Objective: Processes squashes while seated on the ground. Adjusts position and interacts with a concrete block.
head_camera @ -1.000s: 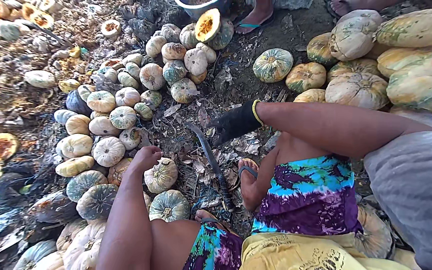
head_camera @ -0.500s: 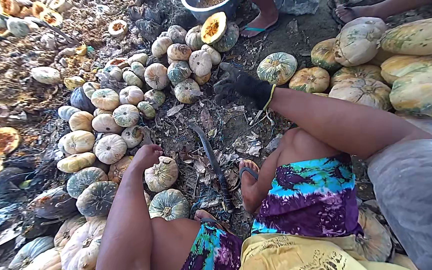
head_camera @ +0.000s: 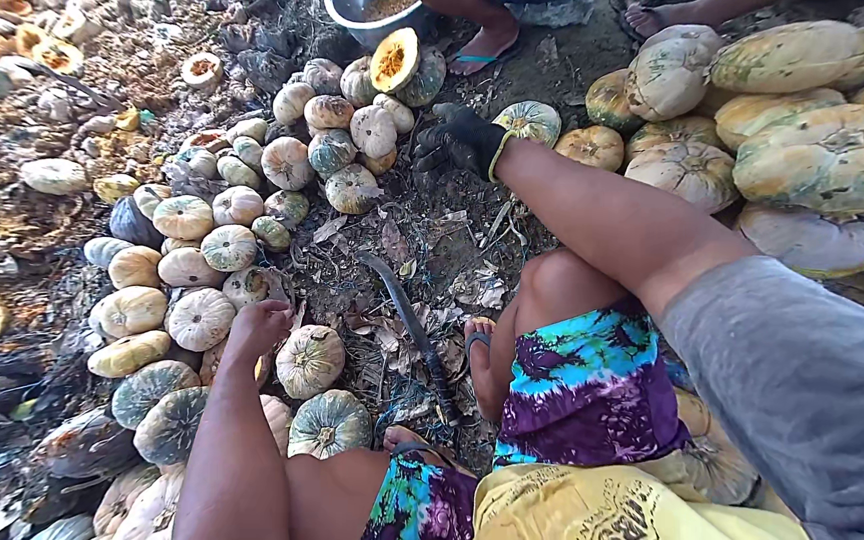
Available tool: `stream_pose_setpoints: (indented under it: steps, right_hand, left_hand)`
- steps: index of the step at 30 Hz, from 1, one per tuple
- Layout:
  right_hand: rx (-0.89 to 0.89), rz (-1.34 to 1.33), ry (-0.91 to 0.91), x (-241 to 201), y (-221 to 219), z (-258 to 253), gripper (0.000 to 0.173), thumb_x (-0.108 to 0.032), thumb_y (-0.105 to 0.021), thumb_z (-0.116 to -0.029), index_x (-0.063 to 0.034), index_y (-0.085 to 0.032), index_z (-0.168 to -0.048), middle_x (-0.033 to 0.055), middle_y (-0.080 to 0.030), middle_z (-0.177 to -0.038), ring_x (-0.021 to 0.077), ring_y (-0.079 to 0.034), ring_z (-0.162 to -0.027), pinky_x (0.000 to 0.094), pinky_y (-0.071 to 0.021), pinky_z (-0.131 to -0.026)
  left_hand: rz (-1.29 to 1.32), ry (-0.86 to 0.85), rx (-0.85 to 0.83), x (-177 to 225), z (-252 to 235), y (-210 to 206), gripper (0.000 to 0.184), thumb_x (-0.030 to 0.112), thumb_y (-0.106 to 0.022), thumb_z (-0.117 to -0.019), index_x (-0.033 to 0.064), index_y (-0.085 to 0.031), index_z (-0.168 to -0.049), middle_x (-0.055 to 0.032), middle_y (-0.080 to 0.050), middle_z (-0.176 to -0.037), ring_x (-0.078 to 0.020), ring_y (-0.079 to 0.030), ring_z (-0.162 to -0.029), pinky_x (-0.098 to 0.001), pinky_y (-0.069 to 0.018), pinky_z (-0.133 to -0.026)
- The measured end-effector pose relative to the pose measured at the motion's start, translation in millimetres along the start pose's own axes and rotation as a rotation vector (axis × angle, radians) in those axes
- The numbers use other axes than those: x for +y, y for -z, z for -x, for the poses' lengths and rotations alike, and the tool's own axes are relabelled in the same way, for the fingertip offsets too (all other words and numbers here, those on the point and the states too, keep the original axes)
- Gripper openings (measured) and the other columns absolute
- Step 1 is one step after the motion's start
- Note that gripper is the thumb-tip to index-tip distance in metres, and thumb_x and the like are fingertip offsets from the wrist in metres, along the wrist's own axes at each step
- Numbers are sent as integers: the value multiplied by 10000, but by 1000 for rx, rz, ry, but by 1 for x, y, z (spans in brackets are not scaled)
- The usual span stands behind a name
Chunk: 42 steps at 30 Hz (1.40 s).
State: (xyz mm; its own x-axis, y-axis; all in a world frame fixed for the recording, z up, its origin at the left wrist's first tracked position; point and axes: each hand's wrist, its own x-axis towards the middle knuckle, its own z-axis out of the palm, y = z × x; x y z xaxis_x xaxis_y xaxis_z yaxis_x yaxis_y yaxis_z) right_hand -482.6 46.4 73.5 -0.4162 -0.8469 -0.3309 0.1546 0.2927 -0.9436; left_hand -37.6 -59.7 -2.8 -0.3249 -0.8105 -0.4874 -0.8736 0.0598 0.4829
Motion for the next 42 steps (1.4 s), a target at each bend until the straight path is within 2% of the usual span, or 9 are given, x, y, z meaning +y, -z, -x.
stream_pose_setpoints:
  steps: [2,5,9,12,16,28,35,39,42]
  right_hand:
    - [3,14,-1,6,-1,-4,673,-145,-608,-1020,-167,-253,-1591,185,-709,-1103,278,-749,-780,397,-643,-687]
    - [4,44,-16,7,-6,-2,746,-131,-624,-1012,-176,-195,-1621,184,-704,-1114,255,-741,-769,368,-636,-679]
    - [-21,52,-11,4,-9,3,754,-136,-616,-1022,-181,-169,-1628,189,-681,-1160,255,-741,-783,369,-641,-687]
    - [-33,45,-6,4,-10,2,747,-143,-620,-1020,-187,-182,-1623,186,-686,-1150,266,-737,-786,381,-635,-680]
    - [-52,37,-3,4,-14,3,734,-153,-625,-1018,-186,-200,-1616,199,-680,-1155,283,-738,-807,403,-635,-688]
    - [-64,54,-3,4,-19,7,718,-132,-617,-1020,-188,-216,-1614,197,-678,-1147,269,-738,-794,381,-638,-695]
    - [-77,79,-1,7,-18,5,737,-139,-623,-1019,-206,-205,-1621,201,-687,-1162,275,-745,-791,381,-641,-688]
    - [-148,423,39,13,-14,6,742,-147,-673,-979,-181,-284,-1609,177,-687,-1185,261,-744,-863,404,-639,-747]
    - [-391,767,-40,19,-13,19,553,-183,-662,-1009,-144,-446,-1516,164,-660,-1239,250,-691,-929,417,-578,-832]
  left_hand:
    - [-3,-6,89,-4,3,6,301,220,-506,-1100,26,-667,-1264,-162,-732,-969,-225,-736,-790,-447,-618,-798]
    - [8,38,140,-16,4,10,333,274,-513,-1100,33,-664,-1273,-214,-721,-1083,-290,-751,-833,-512,-621,-813]
    - [17,119,55,-21,8,6,276,217,-555,-1083,49,-646,-1281,-153,-724,-964,-189,-730,-727,-378,-629,-723]
    - [51,113,30,-21,10,5,288,144,-576,-1065,31,-607,-1328,-180,-711,-1080,-234,-750,-785,-411,-645,-735]
    - [18,83,119,-22,10,8,302,51,-561,-1039,41,-605,-1337,-156,-713,-1133,-184,-718,-690,-372,-628,-656]
    - [-37,86,209,-32,9,14,367,-24,-586,-945,24,-630,-1306,-207,-678,-1221,-313,-718,-967,-528,-593,-856]
    - [-21,85,214,-32,8,13,325,-4,-634,-946,16,-650,-1271,-188,-715,-1149,-286,-744,-915,-508,-607,-861]
    - [-54,76,224,-28,8,11,287,12,-647,-947,20,-679,-1232,-192,-728,-1131,-351,-727,-996,-603,-560,-928]
    - [-20,80,235,-29,14,16,329,-3,-660,-929,-1,-666,-1258,-221,-708,-1187,-391,-691,-1097,-627,-521,-983]
